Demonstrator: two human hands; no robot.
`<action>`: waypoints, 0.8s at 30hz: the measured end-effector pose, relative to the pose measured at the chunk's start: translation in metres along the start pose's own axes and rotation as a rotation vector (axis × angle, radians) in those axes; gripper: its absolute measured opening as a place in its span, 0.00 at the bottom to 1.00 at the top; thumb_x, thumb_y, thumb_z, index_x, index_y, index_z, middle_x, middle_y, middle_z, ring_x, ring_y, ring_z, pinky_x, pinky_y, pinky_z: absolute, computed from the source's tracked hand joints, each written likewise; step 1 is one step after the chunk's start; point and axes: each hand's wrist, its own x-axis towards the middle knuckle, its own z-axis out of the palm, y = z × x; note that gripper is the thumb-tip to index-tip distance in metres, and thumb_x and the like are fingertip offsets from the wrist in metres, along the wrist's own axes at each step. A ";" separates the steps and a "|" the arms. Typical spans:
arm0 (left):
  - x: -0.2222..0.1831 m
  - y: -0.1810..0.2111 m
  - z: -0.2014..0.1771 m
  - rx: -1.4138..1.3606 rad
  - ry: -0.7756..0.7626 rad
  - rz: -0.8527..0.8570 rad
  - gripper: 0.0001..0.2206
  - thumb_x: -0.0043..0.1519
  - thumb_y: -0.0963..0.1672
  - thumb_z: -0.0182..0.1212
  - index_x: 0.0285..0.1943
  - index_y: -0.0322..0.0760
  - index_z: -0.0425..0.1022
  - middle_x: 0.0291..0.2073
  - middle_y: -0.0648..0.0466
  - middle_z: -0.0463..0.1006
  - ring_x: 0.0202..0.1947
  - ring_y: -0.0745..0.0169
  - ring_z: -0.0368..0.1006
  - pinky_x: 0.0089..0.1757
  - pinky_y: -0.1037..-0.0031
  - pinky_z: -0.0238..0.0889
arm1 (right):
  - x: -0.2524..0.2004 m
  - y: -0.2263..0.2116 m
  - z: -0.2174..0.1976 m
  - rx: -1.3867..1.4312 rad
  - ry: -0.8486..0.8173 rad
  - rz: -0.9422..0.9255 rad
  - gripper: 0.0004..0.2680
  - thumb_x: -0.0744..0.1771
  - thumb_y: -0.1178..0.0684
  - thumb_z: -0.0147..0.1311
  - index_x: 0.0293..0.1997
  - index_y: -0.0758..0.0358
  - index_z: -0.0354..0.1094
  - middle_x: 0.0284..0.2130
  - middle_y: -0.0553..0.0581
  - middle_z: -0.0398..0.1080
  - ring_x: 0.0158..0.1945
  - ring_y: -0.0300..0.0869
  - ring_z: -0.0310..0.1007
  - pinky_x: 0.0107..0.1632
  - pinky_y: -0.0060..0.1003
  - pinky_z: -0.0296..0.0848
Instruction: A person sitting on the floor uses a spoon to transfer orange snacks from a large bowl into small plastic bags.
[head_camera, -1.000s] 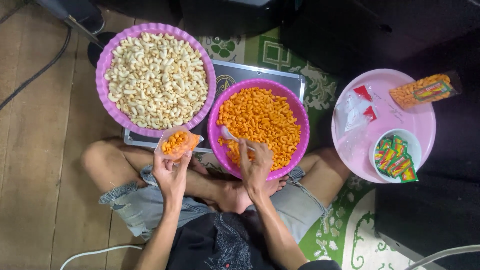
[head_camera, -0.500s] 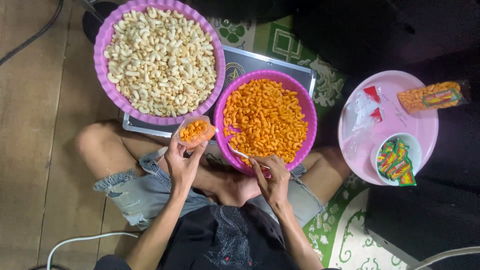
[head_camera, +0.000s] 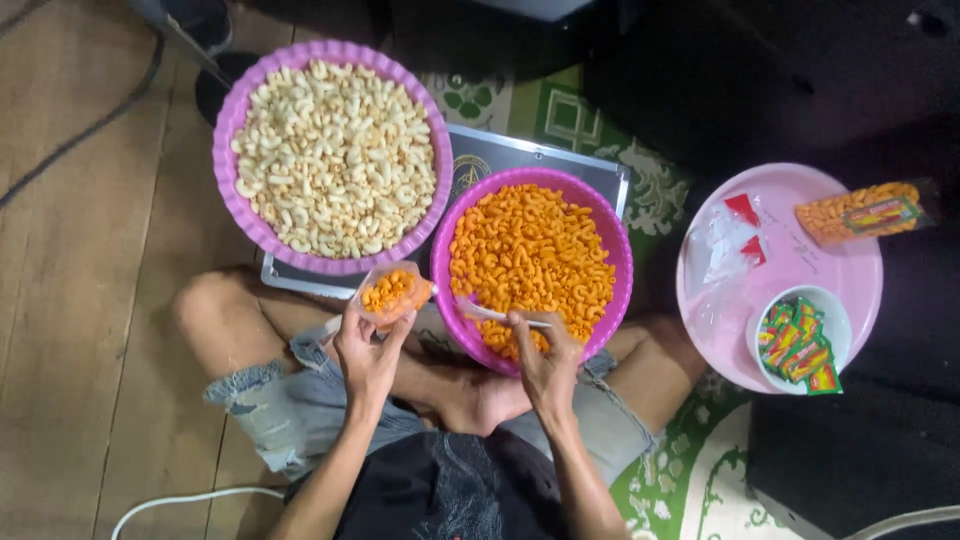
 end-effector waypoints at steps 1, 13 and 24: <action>0.010 -0.004 0.006 -0.007 0.001 0.024 0.31 0.52 0.42 0.78 0.65 0.25 0.69 0.51 0.33 0.77 0.57 0.38 0.75 0.53 0.54 0.69 | 0.012 0.003 0.005 0.010 0.012 -0.020 0.04 0.68 0.53 0.61 0.34 0.57 0.80 0.26 0.57 0.80 0.36 0.50 0.82 0.42 0.42 0.77; 0.006 0.018 0.026 -0.010 -0.093 0.059 0.30 0.54 0.42 0.77 0.65 0.29 0.69 0.55 0.39 0.76 0.59 0.50 0.73 0.56 0.62 0.67 | 0.010 0.036 -0.087 0.065 0.140 0.175 0.05 0.69 0.51 0.60 0.36 0.54 0.80 0.24 0.52 0.78 0.30 0.32 0.65 0.39 0.32 0.67; -0.022 0.049 0.052 -0.078 -0.120 0.079 0.29 0.55 0.41 0.76 0.65 0.31 0.68 0.56 0.43 0.75 0.59 0.54 0.72 0.57 0.64 0.68 | 0.018 0.066 -0.112 -0.161 -0.265 0.100 0.07 0.69 0.45 0.57 0.38 0.53 0.76 0.27 0.60 0.79 0.37 0.59 0.80 0.42 0.48 0.75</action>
